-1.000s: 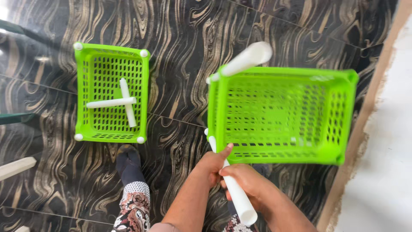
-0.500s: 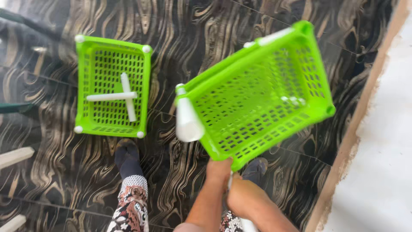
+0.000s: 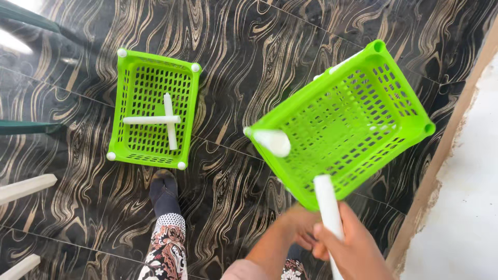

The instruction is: The person assembles green plastic baskets by inserting white plastic legs into corner holes. They handle two baskets, repeatedly inserting and removing legs, then transfer legs between baskets before completing the assembly.

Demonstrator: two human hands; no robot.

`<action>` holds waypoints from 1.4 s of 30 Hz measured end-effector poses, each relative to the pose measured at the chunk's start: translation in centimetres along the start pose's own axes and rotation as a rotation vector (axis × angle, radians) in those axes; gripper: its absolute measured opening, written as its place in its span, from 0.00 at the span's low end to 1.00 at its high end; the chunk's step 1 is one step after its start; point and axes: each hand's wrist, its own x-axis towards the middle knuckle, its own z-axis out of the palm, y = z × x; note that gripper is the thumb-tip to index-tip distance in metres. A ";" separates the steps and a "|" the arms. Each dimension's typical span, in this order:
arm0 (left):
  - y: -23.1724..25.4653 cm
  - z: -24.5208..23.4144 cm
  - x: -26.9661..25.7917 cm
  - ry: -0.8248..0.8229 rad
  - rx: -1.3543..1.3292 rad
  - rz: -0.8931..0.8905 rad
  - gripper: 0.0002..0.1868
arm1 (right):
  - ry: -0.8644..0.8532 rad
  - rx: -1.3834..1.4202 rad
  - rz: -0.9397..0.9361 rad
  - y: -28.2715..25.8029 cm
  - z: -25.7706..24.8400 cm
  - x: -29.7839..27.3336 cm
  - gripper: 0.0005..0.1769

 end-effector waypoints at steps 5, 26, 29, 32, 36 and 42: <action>2.6 -3.3 -4.1 -0.087 0.019 0.251 0.37 | 0.314 0.183 0.003 -1.0 3.6 4.7 0.17; 10.2 1.4 -6.4 0.278 -0.921 0.127 0.17 | 0.261 -0.631 -0.804 4.0 3.5 15.5 0.12; 11.1 1.4 -8.3 0.175 -1.049 0.109 0.21 | 0.265 -0.573 -0.749 2.5 4.1 15.7 0.12; 12.0 3.6 -11.5 -0.452 -1.494 0.351 0.20 | 0.249 -0.555 -0.678 0.0 3.1 14.5 0.13; 13.3 11.0 -16.9 -0.871 -1.572 0.397 0.22 | 0.498 -0.298 -0.648 -2.5 1.4 8.7 0.16; 11.6 2.3 -18.7 -0.211 -0.874 0.664 0.22 | 0.183 -0.666 -0.717 -6.3 4.0 7.5 0.21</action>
